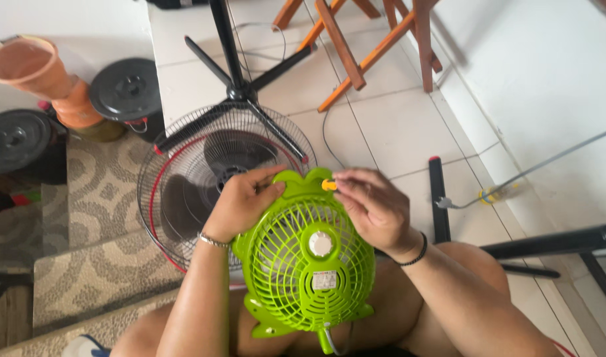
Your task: The person disassembles a black standing fan by removing the front grille, fan blades, and central hub. They then use a screwdriver to remove screws from a small green portable fan.
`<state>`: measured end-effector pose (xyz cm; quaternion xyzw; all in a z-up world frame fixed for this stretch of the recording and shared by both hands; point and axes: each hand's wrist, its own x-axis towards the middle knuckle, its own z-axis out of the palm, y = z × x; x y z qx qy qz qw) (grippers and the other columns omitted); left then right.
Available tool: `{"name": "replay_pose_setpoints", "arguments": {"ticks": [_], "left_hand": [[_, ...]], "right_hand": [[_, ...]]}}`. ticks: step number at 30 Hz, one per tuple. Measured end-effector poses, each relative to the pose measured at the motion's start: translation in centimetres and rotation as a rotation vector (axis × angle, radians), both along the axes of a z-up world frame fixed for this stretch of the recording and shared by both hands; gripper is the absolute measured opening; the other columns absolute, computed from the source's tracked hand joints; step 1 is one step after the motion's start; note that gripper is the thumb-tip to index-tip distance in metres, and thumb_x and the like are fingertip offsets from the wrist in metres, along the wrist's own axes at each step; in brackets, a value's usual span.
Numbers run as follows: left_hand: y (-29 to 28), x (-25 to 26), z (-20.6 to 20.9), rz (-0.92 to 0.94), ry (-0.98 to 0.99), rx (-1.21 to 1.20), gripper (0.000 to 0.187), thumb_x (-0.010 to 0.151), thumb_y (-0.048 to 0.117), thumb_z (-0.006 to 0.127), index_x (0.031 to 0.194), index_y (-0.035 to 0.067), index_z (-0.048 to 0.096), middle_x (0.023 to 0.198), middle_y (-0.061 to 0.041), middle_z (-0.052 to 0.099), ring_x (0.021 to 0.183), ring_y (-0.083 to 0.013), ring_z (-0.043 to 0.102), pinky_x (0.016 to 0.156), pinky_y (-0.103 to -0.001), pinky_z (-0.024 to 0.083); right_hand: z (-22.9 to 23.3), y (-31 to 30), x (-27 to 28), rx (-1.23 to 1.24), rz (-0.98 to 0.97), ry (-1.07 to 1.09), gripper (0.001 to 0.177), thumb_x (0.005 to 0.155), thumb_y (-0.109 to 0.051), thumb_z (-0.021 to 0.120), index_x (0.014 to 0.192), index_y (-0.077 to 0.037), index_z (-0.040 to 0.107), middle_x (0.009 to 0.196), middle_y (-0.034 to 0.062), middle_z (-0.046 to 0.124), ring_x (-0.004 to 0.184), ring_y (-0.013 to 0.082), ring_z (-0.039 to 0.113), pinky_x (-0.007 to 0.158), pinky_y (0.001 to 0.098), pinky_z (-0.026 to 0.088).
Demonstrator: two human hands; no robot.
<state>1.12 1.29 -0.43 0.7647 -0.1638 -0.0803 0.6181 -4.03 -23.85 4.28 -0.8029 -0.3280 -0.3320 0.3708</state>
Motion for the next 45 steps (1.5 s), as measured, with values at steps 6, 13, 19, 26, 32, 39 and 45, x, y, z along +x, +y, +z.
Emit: {"name": "replay_pose_setpoints", "arguments": {"ticks": [6, 13, 19, 26, 32, 39, 45], "left_hand": [[0.0, -0.2, -1.1, 0.111, 0.008, 0.121, 0.038, 0.092, 0.017, 0.071, 0.128, 0.006, 0.070, 0.071, -0.001, 0.068, 0.058, -0.0036, 0.051, 0.053, -0.024, 0.045], [0.0, -0.3, -0.8, 0.116, 0.011, 0.204, 0.040, 0.091, 0.021, 0.071, 0.130, 0.010, 0.069, 0.063, -0.002, 0.063, 0.051, -0.0045, 0.048, 0.048, -0.026, 0.041], [-0.1, -0.5, -0.6, 0.117, 0.027, 0.216, 0.041, 0.091, 0.021, 0.071, 0.130, 0.010, 0.070, 0.063, -0.002, 0.061, 0.051, -0.0058, 0.044, 0.048, -0.027, 0.039], [-0.1, -0.6, -0.7, 0.111, 0.012, 0.192, 0.040, 0.091, 0.020, 0.072, 0.129, 0.008, 0.070, 0.065, -0.002, 0.062, 0.053, -0.0044, 0.046, 0.049, -0.026, 0.040], [-0.2, -0.5, -0.9, 0.103, 0.018, 0.153, 0.040, 0.092, 0.019, 0.071, 0.130, 0.007, 0.068, 0.070, 0.000, 0.069, 0.057, -0.0024, 0.053, 0.053, -0.023, 0.045], [-0.1, -0.5, -0.8, 0.105, 0.022, 0.188, 0.040, 0.092, 0.020, 0.071, 0.130, 0.008, 0.069, 0.070, -0.005, 0.070, 0.055, -0.0041, 0.050, 0.051, -0.025, 0.043], [-0.1, -0.5, -0.7, 0.109, 0.007, 0.224, 0.040, 0.092, 0.021, 0.072, 0.130, 0.009, 0.070, 0.069, -0.007, 0.067, 0.053, -0.0059, 0.048, 0.050, -0.026, 0.042]], "right_hand": [[-1.0, 0.3, 1.0, 0.037, 0.041, 0.030, 0.035, 0.086, 0.002, 0.081, 0.118, -0.004, 0.068, 0.118, 0.0158, 0.068, 0.101, 0.0250, 0.074, 0.086, 0.0309, 0.065], [-1.6, -0.3, 1.1, 0.054, -0.018, 0.069, 0.032, 0.091, 0.009, 0.076, 0.121, -0.003, 0.068, 0.120, 0.0155, 0.072, 0.106, 0.0272, 0.076, 0.093, 0.0326, 0.065], [-1.8, -0.2, 1.0, 0.050, 0.012, 0.064, 0.032, 0.088, 0.004, 0.080, 0.118, -0.001, 0.069, 0.118, 0.0159, 0.069, 0.101, 0.0241, 0.075, 0.087, 0.0307, 0.064], [-1.8, -0.5, 1.0, 0.075, 0.005, 0.098, 0.030, 0.096, 0.012, 0.068, 0.125, 0.003, 0.064, 0.125, 0.0170, 0.070, 0.113, 0.0295, 0.075, 0.097, 0.0372, 0.065], [-2.4, -0.6, 1.2, 0.049, -0.037, 0.078, 0.036, 0.085, 0.000, 0.084, 0.118, -0.001, 0.069, 0.115, 0.0179, 0.066, 0.092, 0.0204, 0.073, 0.079, 0.0296, 0.062], [-1.6, -0.9, 1.4, -0.034, -0.033, 0.088, 0.040, 0.094, 0.007, 0.074, 0.130, -0.002, 0.062, 0.125, 0.0147, 0.070, 0.111, 0.0296, 0.075, 0.093, 0.0360, 0.064], [-1.4, -0.5, 1.3, -0.102, -0.040, 0.062, 0.043, 0.086, -0.001, 0.081, 0.126, -0.004, 0.065, 0.119, 0.0137, 0.070, 0.103, 0.0287, 0.073, 0.086, 0.0347, 0.061]]}}
